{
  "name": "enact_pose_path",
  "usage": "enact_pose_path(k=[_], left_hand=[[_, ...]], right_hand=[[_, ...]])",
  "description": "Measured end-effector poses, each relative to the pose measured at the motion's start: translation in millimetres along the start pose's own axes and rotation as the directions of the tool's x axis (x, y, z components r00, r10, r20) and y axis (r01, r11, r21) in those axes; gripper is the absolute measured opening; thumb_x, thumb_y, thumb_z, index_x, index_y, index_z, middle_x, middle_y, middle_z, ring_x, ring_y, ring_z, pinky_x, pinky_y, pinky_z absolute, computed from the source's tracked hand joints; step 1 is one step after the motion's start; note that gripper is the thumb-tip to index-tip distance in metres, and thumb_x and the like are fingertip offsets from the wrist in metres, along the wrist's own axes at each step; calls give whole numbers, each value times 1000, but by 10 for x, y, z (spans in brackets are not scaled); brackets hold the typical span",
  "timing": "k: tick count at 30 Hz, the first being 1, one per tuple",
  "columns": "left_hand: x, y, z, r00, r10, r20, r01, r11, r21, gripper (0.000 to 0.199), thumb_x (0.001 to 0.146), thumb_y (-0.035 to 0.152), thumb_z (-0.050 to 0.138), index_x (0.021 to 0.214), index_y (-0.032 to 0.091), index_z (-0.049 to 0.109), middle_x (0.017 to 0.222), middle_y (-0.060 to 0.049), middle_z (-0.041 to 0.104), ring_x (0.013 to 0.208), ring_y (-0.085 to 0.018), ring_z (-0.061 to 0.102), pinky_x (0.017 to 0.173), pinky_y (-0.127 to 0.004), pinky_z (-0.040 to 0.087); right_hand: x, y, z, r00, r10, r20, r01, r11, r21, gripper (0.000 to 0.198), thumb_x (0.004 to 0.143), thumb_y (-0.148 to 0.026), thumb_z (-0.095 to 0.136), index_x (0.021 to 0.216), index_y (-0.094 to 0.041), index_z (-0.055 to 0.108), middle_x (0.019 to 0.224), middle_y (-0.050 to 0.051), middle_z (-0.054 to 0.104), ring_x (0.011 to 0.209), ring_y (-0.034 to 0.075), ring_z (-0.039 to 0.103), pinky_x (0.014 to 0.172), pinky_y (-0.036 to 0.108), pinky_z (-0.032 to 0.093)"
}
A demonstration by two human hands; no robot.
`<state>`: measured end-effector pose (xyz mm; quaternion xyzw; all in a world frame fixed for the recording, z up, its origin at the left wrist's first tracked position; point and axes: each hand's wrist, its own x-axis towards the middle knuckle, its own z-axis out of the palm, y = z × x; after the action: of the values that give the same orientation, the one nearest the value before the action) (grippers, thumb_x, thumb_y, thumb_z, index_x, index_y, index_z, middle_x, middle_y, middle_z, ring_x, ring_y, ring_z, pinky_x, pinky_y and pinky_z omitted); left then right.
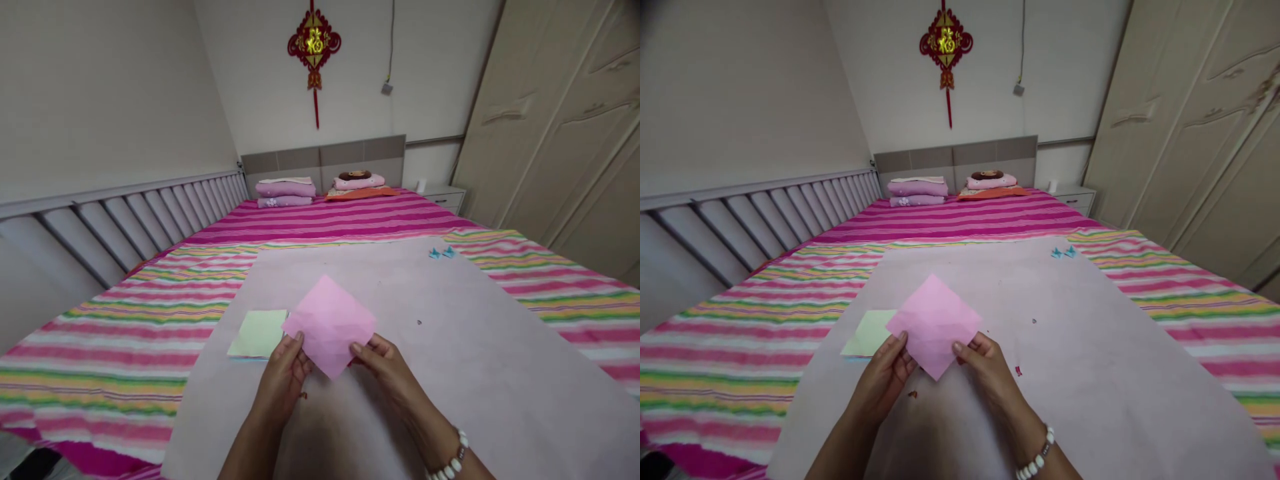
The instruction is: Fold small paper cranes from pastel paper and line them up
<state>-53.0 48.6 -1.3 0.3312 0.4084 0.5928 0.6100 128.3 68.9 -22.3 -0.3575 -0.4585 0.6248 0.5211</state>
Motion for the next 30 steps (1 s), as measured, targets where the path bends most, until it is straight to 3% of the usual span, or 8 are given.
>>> enact_pose_path(k=[3,7,13,16,19,22,26,30], left_hand=[[-2,-85,-3,999,-30,25,29,999,15,32,76,36,66,102,17,64,101,-8,70,87,-20,66,76,-30,53],[13,-72,-109,1000,5,9,-6,996,90,29,77,30,67,101,16,65,94,-7,71,78,-15,64,73,-25,50],[11,-6,-255,980,50,191,-61,997,55,67,74,20,69,135,26,43,123,-12,62,107,-25,60,90,-35,47],[-15,-27,-276,961,46,271,-120,957,264,57,74,21,68,129,26,53,128,-11,59,115,-29,55,94,-40,46],[-43,-41,-245,963,69,262,-193,852,487,40,72,16,67,110,28,68,124,-5,63,117,-28,54,95,-38,46],[-62,-22,-190,960,114,254,-242,794,558,34,70,14,65,99,29,73,115,-2,68,111,-25,59,92,-35,49],[-71,1,-170,972,122,202,-219,783,582,33,70,16,65,98,29,73,112,-2,70,109,-24,61,92,-35,50],[-60,-25,-214,983,114,144,-176,807,564,34,68,17,66,99,30,73,114,-1,69,110,-24,60,93,-36,49]], right_hand=[[17,41,-36,997,-12,-83,13,1000,11,34,65,-47,75,76,-14,71,67,5,69,60,18,58,62,32,46],[37,16,-155,997,5,-76,-2,999,38,30,67,-42,76,81,-16,73,70,4,71,61,17,59,62,29,46],[-20,-81,-255,998,66,0,-65,978,196,28,70,-35,76,91,-17,73,82,7,75,70,20,66,69,31,49],[-54,-98,-255,993,100,69,-112,972,207,27,72,-34,74,94,-17,73,85,8,75,72,21,67,67,31,50],[-83,-105,-238,987,94,130,-113,982,151,29,74,-34,73,97,-18,72,89,8,74,74,21,67,68,32,50],[-111,-121,-244,993,57,106,-72,988,138,35,79,-35,68,111,-22,67,95,7,73,80,21,67,73,33,50],[-140,-127,-331,999,-8,38,2,988,152,45,83,-34,64,127,-31,54,104,4,71,87,19,65,79,34,49],[-165,-101,-418,984,-132,119,123,989,79,55,78,-28,69,128,-38,50,116,4,65,86,17,65,80,34,49]])
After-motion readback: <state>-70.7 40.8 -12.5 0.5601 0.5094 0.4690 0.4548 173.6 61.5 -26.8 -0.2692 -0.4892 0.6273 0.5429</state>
